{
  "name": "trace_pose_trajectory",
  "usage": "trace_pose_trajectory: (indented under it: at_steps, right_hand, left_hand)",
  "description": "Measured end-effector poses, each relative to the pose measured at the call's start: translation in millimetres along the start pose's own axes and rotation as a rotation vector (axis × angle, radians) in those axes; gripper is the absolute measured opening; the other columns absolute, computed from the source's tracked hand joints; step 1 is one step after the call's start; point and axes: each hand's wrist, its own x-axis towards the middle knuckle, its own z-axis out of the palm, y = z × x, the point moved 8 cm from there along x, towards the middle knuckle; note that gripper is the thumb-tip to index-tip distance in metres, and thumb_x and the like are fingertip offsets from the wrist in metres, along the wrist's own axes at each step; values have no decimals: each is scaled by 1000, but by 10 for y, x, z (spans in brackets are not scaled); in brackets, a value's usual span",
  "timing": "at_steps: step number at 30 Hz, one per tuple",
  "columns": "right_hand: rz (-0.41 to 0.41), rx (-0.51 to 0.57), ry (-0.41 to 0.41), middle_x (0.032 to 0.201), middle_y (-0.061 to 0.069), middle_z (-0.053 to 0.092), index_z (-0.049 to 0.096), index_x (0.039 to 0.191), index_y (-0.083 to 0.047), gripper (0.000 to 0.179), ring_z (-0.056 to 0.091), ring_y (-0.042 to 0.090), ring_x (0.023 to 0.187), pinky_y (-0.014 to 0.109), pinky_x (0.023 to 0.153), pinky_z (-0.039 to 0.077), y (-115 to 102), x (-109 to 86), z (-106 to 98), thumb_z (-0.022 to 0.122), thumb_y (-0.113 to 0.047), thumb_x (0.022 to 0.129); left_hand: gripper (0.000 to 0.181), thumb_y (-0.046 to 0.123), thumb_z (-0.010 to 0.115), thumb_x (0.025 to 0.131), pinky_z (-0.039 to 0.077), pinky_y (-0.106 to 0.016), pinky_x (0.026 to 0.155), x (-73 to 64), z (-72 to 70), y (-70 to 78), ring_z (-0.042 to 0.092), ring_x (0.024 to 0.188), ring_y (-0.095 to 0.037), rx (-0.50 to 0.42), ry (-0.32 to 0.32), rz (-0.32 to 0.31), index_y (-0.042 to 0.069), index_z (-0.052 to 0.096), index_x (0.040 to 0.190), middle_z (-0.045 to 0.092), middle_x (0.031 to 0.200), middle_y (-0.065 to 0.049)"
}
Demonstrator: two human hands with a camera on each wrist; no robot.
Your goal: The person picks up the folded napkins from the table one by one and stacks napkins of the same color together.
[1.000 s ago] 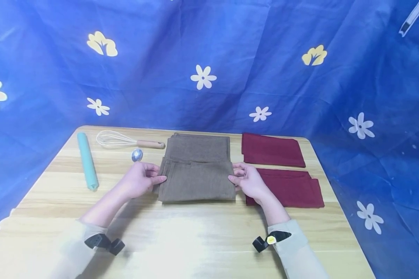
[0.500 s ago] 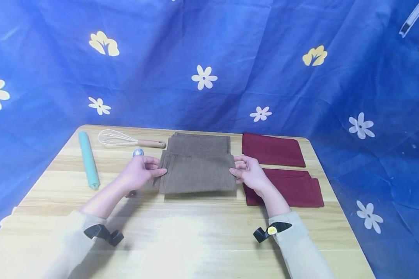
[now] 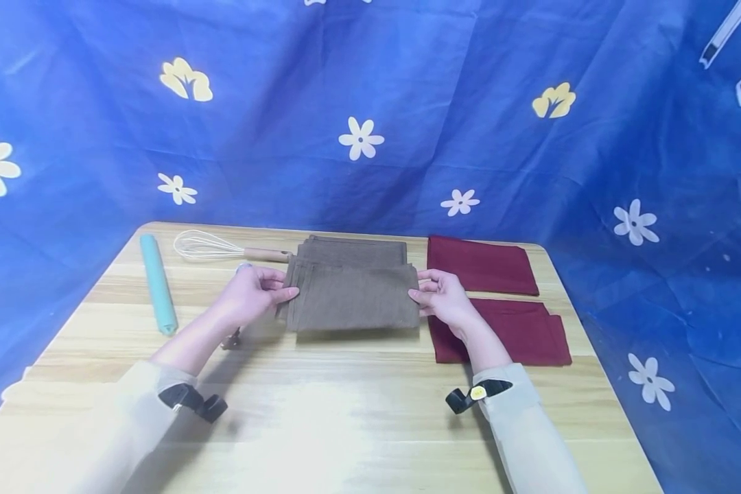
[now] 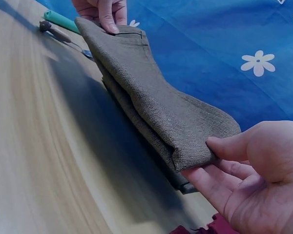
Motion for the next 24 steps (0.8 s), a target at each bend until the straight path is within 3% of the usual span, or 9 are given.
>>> trace_pose_trajectory:
  at_steps: [4, 10, 18, 24]
  right_hand:
    - [3, 11, 7, 90, -4, 63, 47, 144, 9, 52, 64, 8, 71, 30, 66, 60, -4, 65, -19, 71, 1, 98]
    - [0, 6, 20, 90, -4, 63, 48, 144, 10, 52, 61, 11, 65, 30, 65, 60, -6, 146, -33, 71, 1, 98]
    - [-14, 9, 22, 91, -4, 65, 47, 145, 11, 53, 62, 11, 65, 28, 64, 60, -25, 277, -32, 71, 0, 99]
    - [-4, -3, 29, 93, -1, 64, 47, 145, 10, 53, 63, 10, 66, 28, 65, 60, -27, 389, -13, 71, 1, 98]
  left_hand:
    - [45, 17, 80, 98, 58, -34, 85, 37, -11, 4, 67, 107, -31, -5, 15, -5, -12, 66, 129, 72, 115, -24]
    - [51, 14, 80, 97, 61, -27, 77, 87, -17, 16, 67, 107, -32, -67, 22, -36, -15, 61, 134, 68, 120, -28]
    - [52, 19, 80, 98, 55, -43, 99, 224, -52, -25, 64, 117, -37, 6, 61, -40, -13, 61, 135, 67, 123, -26]
    - [50, 20, 78, 99, 53, -46, 102, 326, -59, -69, 63, 117, -37, 35, 69, -44, -12, 62, 133, 67, 123, -26]
